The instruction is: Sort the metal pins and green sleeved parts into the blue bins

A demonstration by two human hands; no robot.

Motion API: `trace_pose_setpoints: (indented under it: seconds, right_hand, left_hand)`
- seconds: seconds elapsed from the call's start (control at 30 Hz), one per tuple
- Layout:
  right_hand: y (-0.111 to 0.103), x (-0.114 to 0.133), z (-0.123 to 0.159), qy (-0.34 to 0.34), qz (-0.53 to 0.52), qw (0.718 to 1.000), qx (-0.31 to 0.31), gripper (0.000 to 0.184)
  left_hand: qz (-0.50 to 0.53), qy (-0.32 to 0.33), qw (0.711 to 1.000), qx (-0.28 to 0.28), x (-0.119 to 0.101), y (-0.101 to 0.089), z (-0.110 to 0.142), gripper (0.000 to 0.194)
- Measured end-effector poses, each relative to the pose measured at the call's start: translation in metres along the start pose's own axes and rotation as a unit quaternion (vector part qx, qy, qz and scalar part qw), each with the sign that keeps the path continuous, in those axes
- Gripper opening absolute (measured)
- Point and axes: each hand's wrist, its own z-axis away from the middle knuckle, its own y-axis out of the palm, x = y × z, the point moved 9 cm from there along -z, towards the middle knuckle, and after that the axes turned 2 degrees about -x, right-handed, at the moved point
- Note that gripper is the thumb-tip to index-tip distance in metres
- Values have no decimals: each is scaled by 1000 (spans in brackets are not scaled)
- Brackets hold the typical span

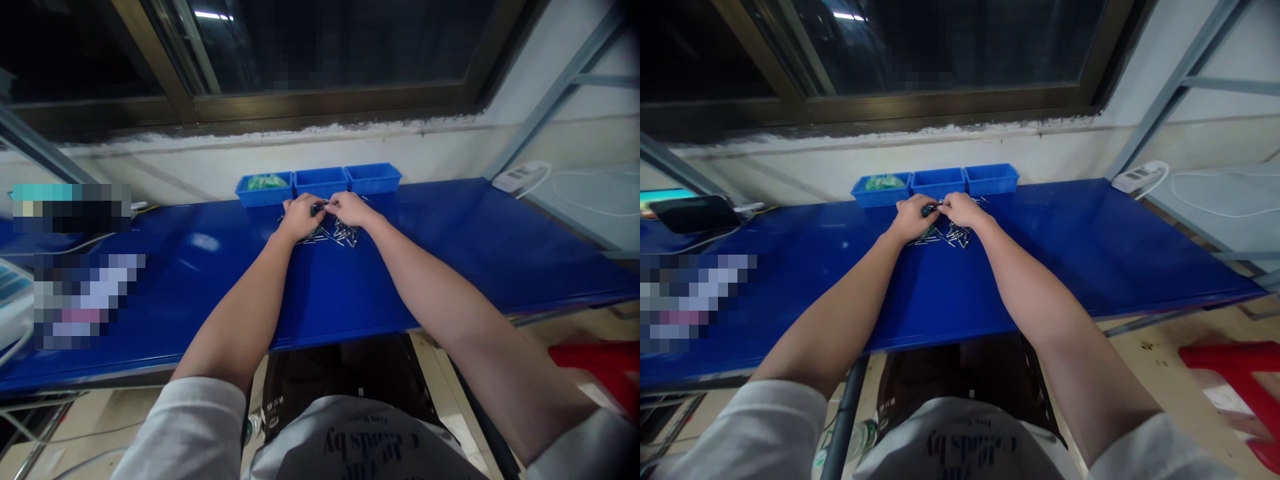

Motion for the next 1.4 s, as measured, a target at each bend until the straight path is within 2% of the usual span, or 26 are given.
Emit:
trace_pose_setpoints:
  seconds: [0.17, 0.33, 0.43, 0.53, 0.67, 0.8, 0.87, 1.0, 1.13, 1.23, 1.4]
  right_hand:
    - [-1, 7, 1, -14, -8, 1000, -4, 28]
    - [-2, 6, 1, -8, -50, 998, -23, 25]
    - [-1, 4, 0, 8, -158, 987, -29, 16]
    - [0, 4, -1, 27, -295, 955, -26, 13]
    - [1, 2, 1, 49, -382, 923, -11, 29]
    - [2, 0, 4, 69, -419, 906, 3, 50]
    - [0, -1, 4, 75, -408, 910, -5, 57]
    - [-12, -3, 1, 63, -323, 943, -55, 64]
    - [-20, -3, 0, 25, -196, 975, -102, 60]
    - [-18, -4, 0, 28, -83, 991, -104, 59]
    - [-14, 2, -1, 19, 36, 995, -93, 70]
  left_hand:
    - [-2, 9, 1000, 8, -3, -1, -2, 22]
    - [-1, 7, 1000, 2, -2, -1, -3, 20]
    - [-12, -2, 1000, -3, 0, -1, -4, 20]
    - [-12, -4, 1000, -10, 1, -2, -4, 19]
    - [-2, -11, 1000, -24, 1, -5, -5, 19]
    - [13, -17, 999, -27, 0, -8, -4, 20]
    - [21, -23, 999, -33, 1, -10, -3, 21]
    - [16, -56, 997, -58, 10, -14, -2, 24]
    - [8, -75, 995, -60, 16, -12, -2, 30]
    - [14, -80, 995, -52, 16, -10, -1, 35]
    - [23, -92, 994, -45, 16, -8, 0, 39]
